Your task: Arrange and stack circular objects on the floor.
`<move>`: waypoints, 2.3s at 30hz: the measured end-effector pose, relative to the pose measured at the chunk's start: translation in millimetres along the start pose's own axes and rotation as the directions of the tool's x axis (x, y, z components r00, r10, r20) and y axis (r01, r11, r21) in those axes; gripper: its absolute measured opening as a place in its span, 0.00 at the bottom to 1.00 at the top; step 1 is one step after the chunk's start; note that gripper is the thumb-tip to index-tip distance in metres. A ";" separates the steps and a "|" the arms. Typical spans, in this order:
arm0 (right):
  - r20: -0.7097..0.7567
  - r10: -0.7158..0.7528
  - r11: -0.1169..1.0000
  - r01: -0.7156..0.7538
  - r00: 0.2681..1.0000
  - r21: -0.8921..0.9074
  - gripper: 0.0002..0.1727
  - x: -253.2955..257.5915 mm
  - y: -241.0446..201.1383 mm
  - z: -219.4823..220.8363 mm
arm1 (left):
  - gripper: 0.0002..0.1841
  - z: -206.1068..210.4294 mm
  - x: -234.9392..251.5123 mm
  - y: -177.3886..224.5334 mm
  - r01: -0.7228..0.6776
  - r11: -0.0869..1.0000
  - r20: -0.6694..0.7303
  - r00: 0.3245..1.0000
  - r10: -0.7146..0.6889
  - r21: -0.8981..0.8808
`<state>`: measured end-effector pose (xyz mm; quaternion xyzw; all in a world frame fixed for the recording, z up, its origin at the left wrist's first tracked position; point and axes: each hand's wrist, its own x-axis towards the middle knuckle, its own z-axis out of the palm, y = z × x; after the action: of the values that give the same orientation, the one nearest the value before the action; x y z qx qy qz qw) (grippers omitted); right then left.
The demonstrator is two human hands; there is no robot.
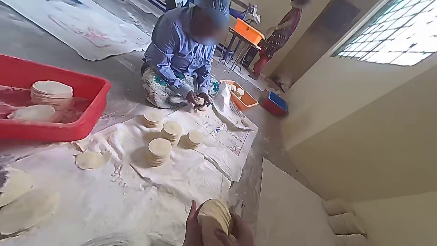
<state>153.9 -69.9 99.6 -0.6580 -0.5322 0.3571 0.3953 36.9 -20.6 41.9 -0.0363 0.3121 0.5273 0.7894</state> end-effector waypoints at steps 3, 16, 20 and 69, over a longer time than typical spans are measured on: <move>-0.003 -0.031 0.999 0.031 1.000 -0.017 0.30 4.1 -10.3 -1.9 | 0.44 1.2 4.7 6.1 0.025 1.000 0.037 0.999 -0.025 0.005; -0.056 -0.180 0.958 0.162 0.982 -0.238 0.30 4.7 -23.0 -4.6 | 0.50 -2.4 0.2 4.2 0.092 0.991 0.105 0.991 -0.082 -0.095; -0.064 -0.177 0.980 0.170 0.982 -0.103 0.38 -4.7 -30.0 -9.7 | 0.46 2.8 -1.0 9.4 0.038 0.997 0.090 0.995 -0.032 -0.063; -0.120 -0.053 0.965 0.020 0.991 -0.261 0.34 -7.2 -6.3 -38.4 | 0.46 24.3 0.0 -26.1 0.019 0.995 0.128 0.991 -0.032 0.102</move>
<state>184.3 -81.6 122.2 -0.7152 -0.5607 0.2348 0.3450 70.3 -22.7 54.3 0.0335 0.2858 0.5020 0.8156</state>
